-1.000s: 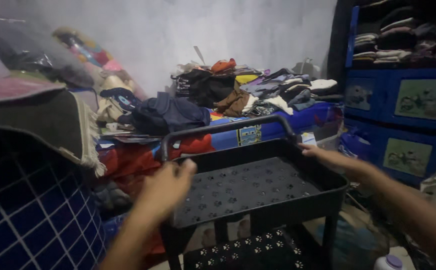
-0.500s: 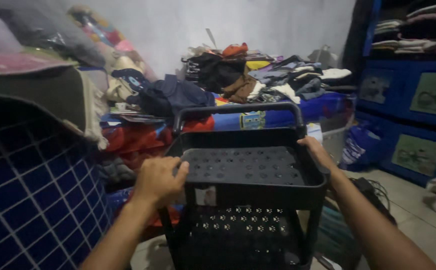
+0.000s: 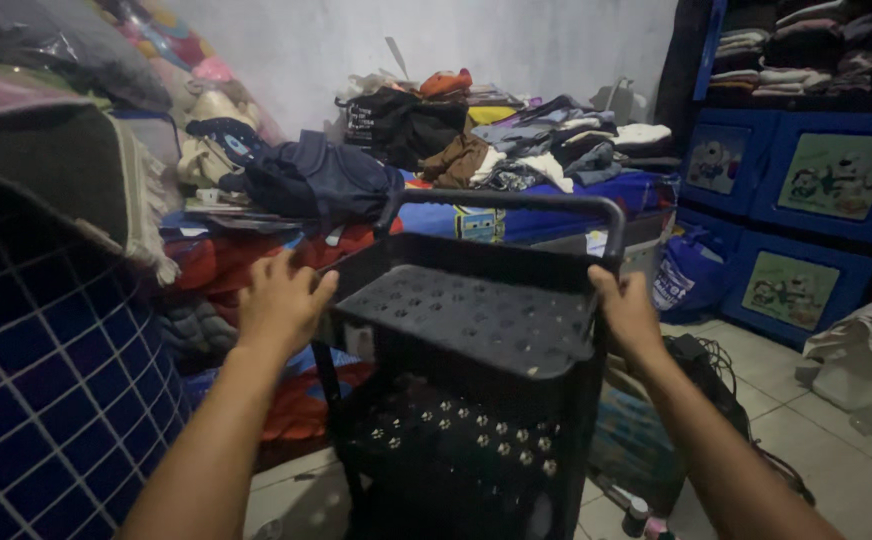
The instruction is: The person assembles a black plastic shelving unit by inserting legs into the base, stacking trays, and attaching a handle. The person handles the trays, legs, and handle to build the structure.
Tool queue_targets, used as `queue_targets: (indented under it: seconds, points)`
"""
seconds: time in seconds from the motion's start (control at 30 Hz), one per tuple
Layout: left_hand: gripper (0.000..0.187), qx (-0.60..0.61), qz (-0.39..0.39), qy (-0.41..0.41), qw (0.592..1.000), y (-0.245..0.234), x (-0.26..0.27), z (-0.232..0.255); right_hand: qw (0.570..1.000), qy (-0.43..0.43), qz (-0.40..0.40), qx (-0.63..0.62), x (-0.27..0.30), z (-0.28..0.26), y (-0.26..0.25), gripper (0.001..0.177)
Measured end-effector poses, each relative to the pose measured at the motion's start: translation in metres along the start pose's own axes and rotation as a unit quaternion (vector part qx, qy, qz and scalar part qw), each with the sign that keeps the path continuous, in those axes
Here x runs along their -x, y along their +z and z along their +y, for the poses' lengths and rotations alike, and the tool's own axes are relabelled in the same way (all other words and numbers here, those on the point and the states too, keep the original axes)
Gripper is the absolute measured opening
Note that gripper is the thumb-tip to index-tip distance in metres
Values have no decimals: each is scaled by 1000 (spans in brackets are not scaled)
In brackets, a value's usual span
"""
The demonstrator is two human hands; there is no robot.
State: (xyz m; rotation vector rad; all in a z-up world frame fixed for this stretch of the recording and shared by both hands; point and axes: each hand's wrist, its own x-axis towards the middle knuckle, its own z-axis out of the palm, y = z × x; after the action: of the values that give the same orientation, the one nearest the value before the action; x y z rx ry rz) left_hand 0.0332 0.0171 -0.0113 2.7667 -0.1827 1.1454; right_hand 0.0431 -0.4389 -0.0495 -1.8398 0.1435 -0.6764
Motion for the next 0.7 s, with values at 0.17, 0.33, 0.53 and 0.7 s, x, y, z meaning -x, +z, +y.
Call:
queue_targets:
  seconds: [0.17,0.33,0.53,0.7]
  points:
    - [72,87,2,-203,975,7,-5,-5,999,21,-45,7,38,-2,-15,70]
    - [99,346,-7,-341,874,-4,21,47,988,-14,-123,-87,61,-21,-13,80]
    - [115,519,-101,-366,766,-21,44,89,981,71,-106,-149,105,-40,-7,81]
    - [104,527,-184,-323,764,6,11,31,979,122,-99,-134,162,-67,-4,87]
